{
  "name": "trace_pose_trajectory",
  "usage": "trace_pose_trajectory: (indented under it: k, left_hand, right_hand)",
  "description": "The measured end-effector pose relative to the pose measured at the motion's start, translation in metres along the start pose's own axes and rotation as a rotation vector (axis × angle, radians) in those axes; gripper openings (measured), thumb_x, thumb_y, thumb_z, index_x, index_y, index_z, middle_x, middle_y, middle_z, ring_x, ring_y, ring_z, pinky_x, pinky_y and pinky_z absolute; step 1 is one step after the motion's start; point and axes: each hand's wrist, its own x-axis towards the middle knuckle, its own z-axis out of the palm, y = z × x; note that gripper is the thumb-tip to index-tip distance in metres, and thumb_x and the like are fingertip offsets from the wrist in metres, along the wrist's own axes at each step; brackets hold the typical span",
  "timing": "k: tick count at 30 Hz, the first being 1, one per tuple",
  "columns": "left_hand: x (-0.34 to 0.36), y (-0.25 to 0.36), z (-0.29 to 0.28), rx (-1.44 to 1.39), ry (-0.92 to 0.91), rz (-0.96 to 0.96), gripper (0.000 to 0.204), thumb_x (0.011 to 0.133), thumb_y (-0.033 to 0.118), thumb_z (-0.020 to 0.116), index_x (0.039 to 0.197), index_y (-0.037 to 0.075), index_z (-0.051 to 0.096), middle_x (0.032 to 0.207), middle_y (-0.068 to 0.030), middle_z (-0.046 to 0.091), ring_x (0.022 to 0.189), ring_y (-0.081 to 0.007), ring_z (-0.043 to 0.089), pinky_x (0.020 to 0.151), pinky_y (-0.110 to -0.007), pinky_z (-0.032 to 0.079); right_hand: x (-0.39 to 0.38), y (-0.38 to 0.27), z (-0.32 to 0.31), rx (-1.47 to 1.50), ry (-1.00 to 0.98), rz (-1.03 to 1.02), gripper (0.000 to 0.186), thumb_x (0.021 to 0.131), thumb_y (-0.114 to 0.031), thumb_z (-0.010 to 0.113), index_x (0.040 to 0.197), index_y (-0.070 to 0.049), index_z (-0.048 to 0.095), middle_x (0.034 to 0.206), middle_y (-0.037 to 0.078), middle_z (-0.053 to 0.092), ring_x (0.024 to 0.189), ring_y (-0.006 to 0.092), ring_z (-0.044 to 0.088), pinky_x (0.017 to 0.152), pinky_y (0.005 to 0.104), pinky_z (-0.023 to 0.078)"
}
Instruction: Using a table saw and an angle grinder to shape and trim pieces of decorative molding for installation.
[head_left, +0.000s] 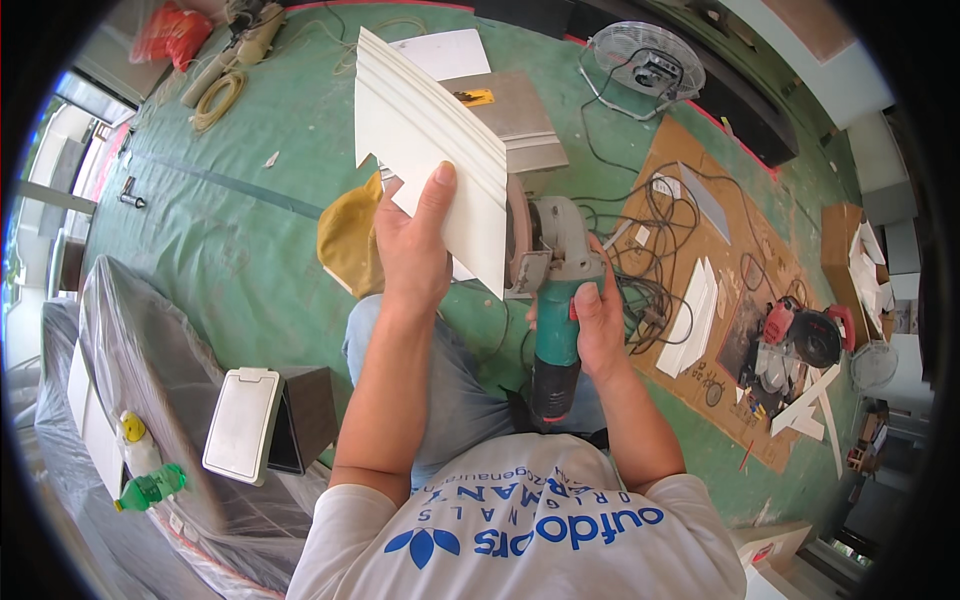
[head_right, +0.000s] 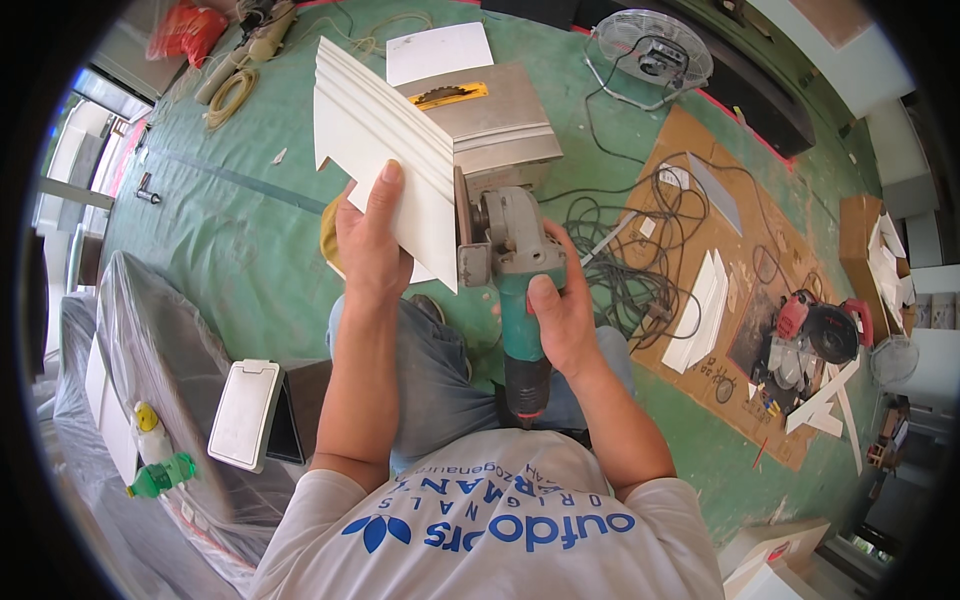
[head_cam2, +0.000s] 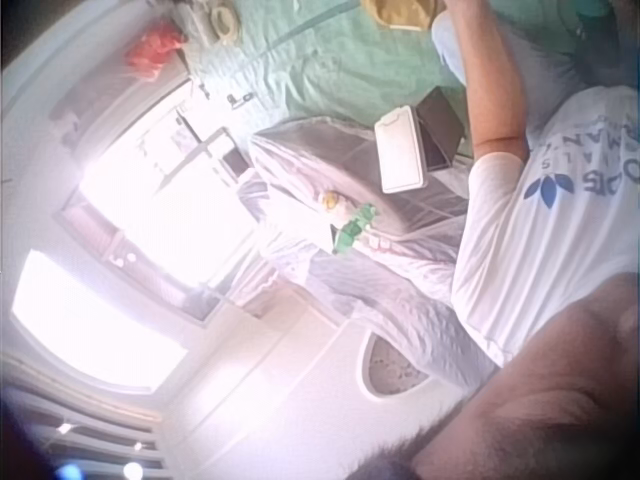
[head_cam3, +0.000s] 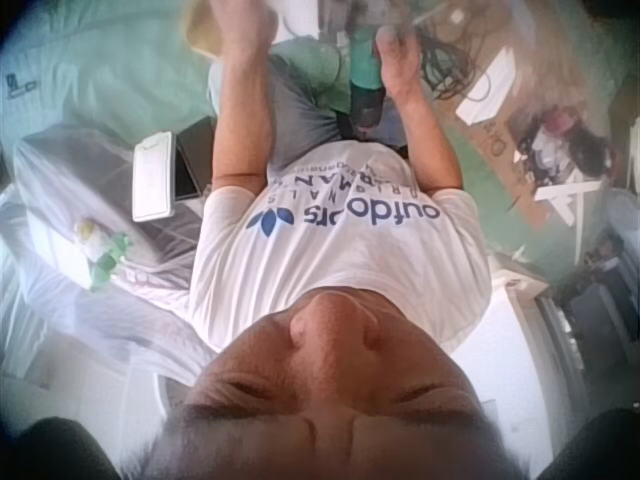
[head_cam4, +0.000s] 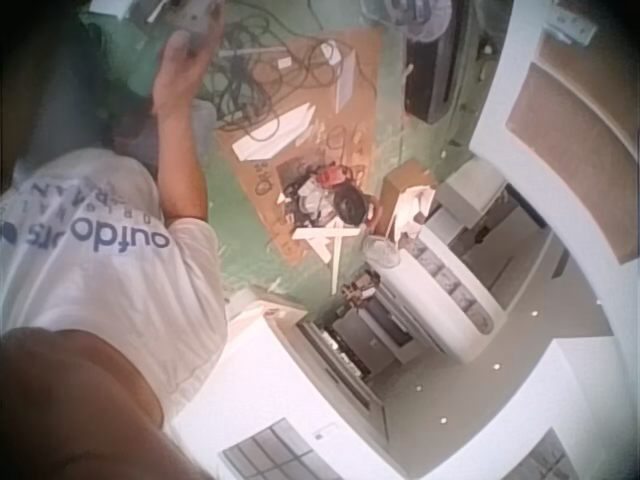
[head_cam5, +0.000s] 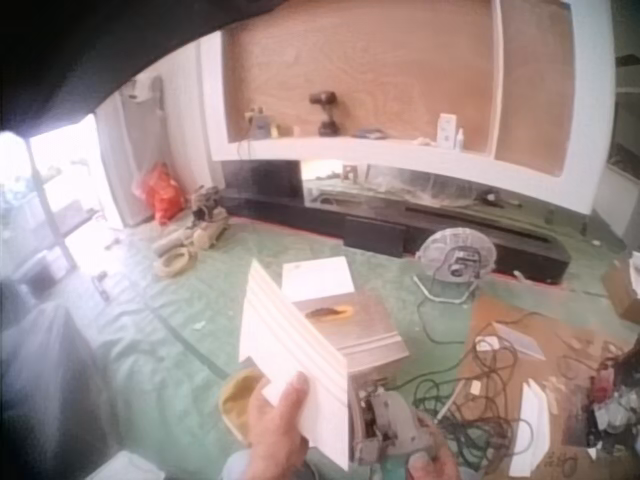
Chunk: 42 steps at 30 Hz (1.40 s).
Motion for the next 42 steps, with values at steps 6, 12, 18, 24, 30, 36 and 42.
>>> trace_pose_trajectory:
  k: [6, 12, 18, 24, 30, 36, 42]
  left_hand:
    - [0.000, 0.001, 0.001, -0.016, 0.009, 0.014, 0.046, 0.101, 0.020, 0.068, 0.134, -0.008, 0.053, 0.123, -0.0157, 0.067, 0.106, -0.0210, 0.070, 0.091, -0.034, 0.058]
    - [0.001, 0.003, 0.001, -0.011, 0.015, 0.028, 0.049, 0.101, 0.022, 0.069, 0.136, -0.009, 0.052, 0.124, -0.0157, 0.066, 0.107, -0.0219, 0.069, 0.092, -0.035, 0.058]
    - [0.002, 0.004, -0.001, -0.005, 0.007, 0.027, 0.051, 0.100, 0.023, 0.070, 0.136, -0.009, 0.052, 0.124, -0.0159, 0.066, 0.108, -0.0225, 0.069, 0.092, -0.036, 0.058]
    - [0.003, 0.004, 0.000, -0.020, 0.011, 0.037, 0.049, 0.100, 0.021, 0.069, 0.135, -0.009, 0.053, 0.123, -0.0159, 0.067, 0.106, -0.0223, 0.070, 0.091, -0.036, 0.059]
    - [0.004, 0.004, 0.000, -0.025, 0.022, 0.035, 0.047, 0.101, 0.020, 0.068, 0.134, -0.009, 0.054, 0.122, -0.0161, 0.068, 0.105, -0.0218, 0.070, 0.090, -0.035, 0.059]
    - [0.005, 0.004, 0.001, -0.023, 0.025, 0.042, 0.048, 0.100, 0.020, 0.069, 0.135, -0.009, 0.052, 0.123, -0.0160, 0.068, 0.106, -0.0220, 0.070, 0.091, -0.035, 0.059]
    - [0.005, 0.005, 0.000, -0.024, 0.030, 0.037, 0.052, 0.100, 0.021, 0.070, 0.138, -0.008, 0.050, 0.124, -0.0160, 0.066, 0.107, -0.0228, 0.069, 0.091, -0.036, 0.058]
  right_hand:
    - [-0.002, -0.001, 0.001, -0.012, -0.025, -0.008, 0.099, 0.092, -0.063, 0.069, 0.159, -0.007, 0.025, 0.119, 0.014, 0.067, 0.083, 0.0212, 0.071, 0.073, 0.0344, 0.060]
    - [-0.008, 0.001, 0.001, -0.029, -0.033, 0.011, 0.099, 0.092, -0.062, 0.070, 0.160, -0.007, 0.024, 0.119, 0.014, 0.067, 0.084, 0.0216, 0.071, 0.074, 0.0342, 0.060]
    - [-0.012, 0.000, 0.003, -0.038, -0.032, 0.023, 0.100, 0.091, -0.063, 0.071, 0.160, -0.007, 0.024, 0.120, 0.013, 0.066, 0.085, 0.0213, 0.072, 0.076, 0.0343, 0.061]
    - [-0.013, 0.002, 0.003, -0.036, -0.029, 0.019, 0.101, 0.091, -0.064, 0.070, 0.159, -0.006, 0.024, 0.122, 0.014, 0.066, 0.087, 0.0206, 0.071, 0.077, 0.0344, 0.061]
    - [-0.015, 0.005, 0.002, -0.057, -0.028, 0.026, 0.100, 0.091, -0.064, 0.070, 0.159, -0.005, 0.024, 0.122, 0.014, 0.066, 0.088, 0.0206, 0.071, 0.078, 0.0348, 0.061]
    - [-0.017, 0.005, 0.002, -0.062, -0.031, 0.023, 0.102, 0.091, -0.064, 0.069, 0.159, -0.004, 0.024, 0.121, 0.015, 0.066, 0.087, 0.0218, 0.071, 0.076, 0.0344, 0.060]
    - [-0.018, 0.008, 0.001, -0.061, -0.032, 0.028, 0.104, 0.090, -0.065, 0.070, 0.160, -0.004, 0.023, 0.121, 0.015, 0.066, 0.087, 0.0220, 0.071, 0.076, 0.0341, 0.060]
